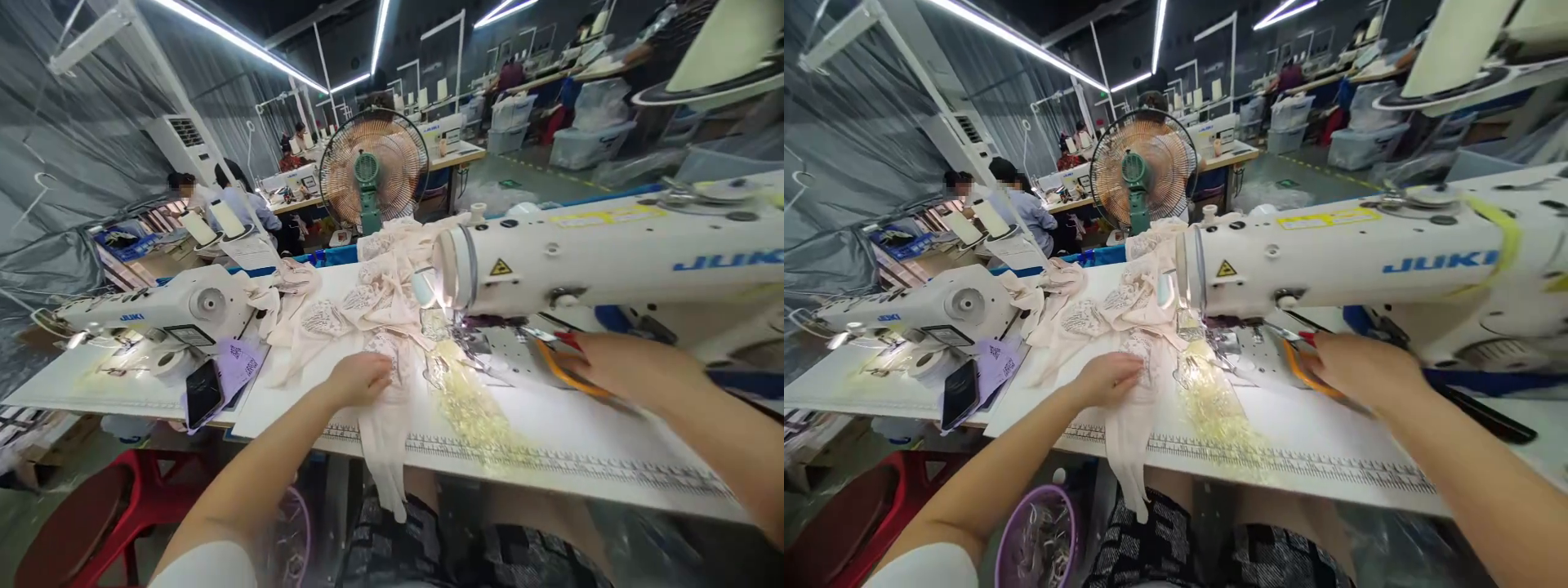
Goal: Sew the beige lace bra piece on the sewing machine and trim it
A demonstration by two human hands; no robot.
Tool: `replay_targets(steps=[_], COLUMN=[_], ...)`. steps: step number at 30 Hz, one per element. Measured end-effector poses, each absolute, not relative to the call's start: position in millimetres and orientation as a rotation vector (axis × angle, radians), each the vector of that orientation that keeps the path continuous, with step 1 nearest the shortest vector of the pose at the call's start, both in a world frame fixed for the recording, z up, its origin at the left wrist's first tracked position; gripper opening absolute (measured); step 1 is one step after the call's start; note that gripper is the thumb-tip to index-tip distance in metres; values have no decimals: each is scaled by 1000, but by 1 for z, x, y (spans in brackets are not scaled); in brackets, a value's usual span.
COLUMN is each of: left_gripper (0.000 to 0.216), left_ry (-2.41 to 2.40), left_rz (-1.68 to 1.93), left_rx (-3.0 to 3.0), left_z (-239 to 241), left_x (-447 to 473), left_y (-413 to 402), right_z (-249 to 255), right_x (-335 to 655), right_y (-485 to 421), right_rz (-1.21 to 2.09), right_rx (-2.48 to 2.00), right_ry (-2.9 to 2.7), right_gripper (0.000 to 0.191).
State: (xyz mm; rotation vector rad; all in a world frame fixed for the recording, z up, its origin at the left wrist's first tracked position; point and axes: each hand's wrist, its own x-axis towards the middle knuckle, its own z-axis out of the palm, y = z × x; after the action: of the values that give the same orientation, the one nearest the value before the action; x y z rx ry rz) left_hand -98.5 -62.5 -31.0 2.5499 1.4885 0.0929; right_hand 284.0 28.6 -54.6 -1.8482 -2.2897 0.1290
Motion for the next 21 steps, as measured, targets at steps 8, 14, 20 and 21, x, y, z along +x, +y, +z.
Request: replay_targets(steps=[8,14,20,21], left_gripper=[48,27,24,21], left_ry=[1819,1824,1756,1764], left_rz=[-107,98,186,193], left_rx=[2469,2445,2354,2336], left_z=[-40,-26,-46,-49], left_x=[-78,-35,10,15], left_y=[14,24,36,39], right_z=[-35,-45,-79,-83], right_x=[239,225,205,203], right_y=[29,-14,-32,-32], right_rz=[42,44,111,110], right_rx=[-2172,-1817,-1620,-1602], right_ry=[-2274,-2310,-2193,-2152], right_gripper=[25,26,28,30])
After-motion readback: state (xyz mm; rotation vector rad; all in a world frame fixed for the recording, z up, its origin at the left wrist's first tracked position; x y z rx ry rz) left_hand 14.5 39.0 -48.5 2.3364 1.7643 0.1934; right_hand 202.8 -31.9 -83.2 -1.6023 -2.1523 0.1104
